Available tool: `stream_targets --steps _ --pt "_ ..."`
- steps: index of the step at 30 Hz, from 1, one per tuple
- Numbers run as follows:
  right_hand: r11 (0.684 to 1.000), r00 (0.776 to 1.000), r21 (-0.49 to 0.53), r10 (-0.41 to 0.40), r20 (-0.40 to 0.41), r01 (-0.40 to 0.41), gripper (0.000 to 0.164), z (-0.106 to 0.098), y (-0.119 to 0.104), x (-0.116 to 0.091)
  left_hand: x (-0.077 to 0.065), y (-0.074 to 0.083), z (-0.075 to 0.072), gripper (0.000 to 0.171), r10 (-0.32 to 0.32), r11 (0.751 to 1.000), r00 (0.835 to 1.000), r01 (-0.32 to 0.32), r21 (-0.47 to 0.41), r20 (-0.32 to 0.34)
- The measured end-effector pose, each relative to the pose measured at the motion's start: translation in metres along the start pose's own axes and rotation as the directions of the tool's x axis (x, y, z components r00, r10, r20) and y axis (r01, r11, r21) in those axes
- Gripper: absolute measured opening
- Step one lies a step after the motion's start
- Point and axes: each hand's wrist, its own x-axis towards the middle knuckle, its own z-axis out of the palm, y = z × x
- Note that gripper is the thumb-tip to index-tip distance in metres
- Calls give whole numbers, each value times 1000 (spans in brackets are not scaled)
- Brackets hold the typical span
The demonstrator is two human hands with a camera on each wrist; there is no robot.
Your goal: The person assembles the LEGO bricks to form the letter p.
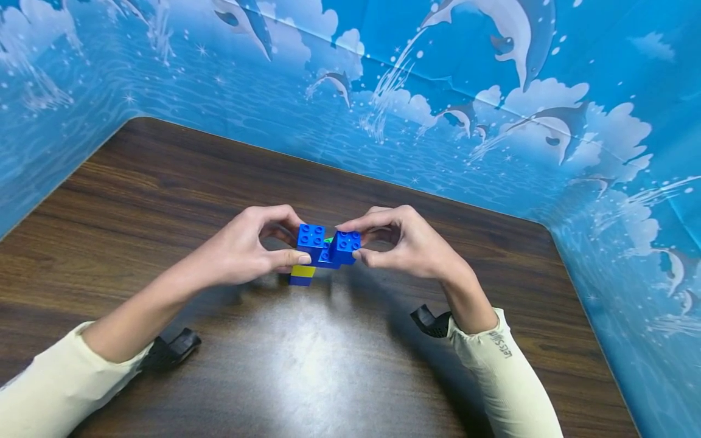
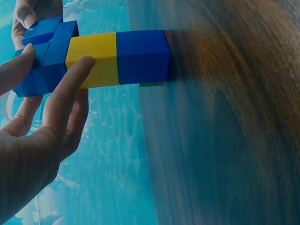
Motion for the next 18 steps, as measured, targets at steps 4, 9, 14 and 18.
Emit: stream_targets --steps 4,9,14,18 --pt "1000 1000 13 1 0 -1 42 0 2 0 0 0 0 28 0 1000 1000 0 0 1" --pt "999 1000 47 13 -1 -13 42 1 4 1 0 0 0 27 -2 1000 1000 3 13 -3" --pt "998 1000 65 27 1 -27 43 2 7 0 1 -1 0 27 1 1000 1000 -1 6 3" --pt "997 999 68 36 13 -37 43 2 8 -2 1 -1 0 27 -1 1000 1000 1 -1 7"
